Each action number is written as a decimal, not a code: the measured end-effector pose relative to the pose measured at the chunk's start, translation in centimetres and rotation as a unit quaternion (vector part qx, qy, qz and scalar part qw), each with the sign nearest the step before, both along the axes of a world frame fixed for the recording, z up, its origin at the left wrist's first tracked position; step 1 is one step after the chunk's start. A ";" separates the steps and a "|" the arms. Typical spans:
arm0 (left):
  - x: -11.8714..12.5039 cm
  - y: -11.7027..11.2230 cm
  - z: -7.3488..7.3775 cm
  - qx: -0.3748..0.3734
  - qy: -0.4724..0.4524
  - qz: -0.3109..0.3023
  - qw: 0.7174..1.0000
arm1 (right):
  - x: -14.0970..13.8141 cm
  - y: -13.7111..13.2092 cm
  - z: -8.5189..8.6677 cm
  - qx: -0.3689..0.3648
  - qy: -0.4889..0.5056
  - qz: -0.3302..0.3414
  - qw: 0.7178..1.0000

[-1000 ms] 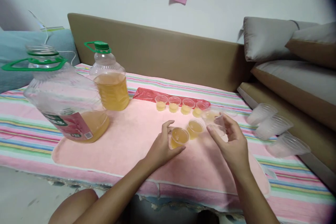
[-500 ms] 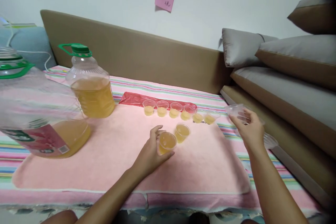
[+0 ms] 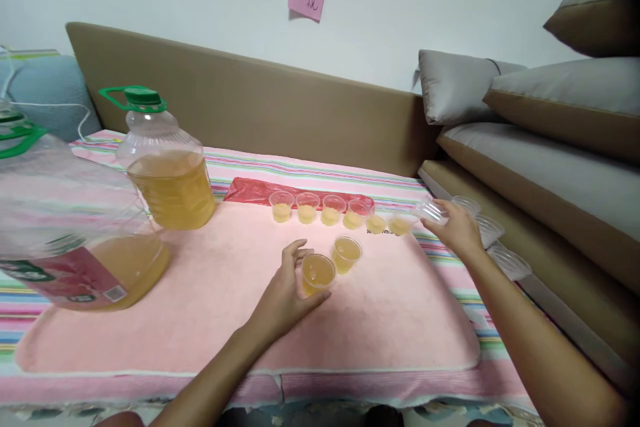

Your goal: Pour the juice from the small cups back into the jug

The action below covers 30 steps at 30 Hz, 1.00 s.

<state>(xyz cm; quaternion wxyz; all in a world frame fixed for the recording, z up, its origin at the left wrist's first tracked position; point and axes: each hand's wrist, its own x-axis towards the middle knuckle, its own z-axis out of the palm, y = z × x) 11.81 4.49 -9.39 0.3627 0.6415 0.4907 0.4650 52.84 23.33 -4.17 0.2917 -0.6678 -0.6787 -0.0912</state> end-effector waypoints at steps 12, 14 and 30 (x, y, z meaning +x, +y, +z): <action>-0.3 0.0 -0.1 -0.007 -0.007 -0.001 1.000 | -1.1 0.8 3.3 -0.053 -0.145 0.016 0.988; -0.4 0.0 -0.1 -0.006 -0.004 -0.004 1.000 | -1.1 1.0 3.6 -0.058 -0.145 0.014 0.988; -1.6 -2.8 2.2 0.323 0.153 0.105 0.928 | -1.2 -0.4 0.5 0.071 0.107 -0.006 0.992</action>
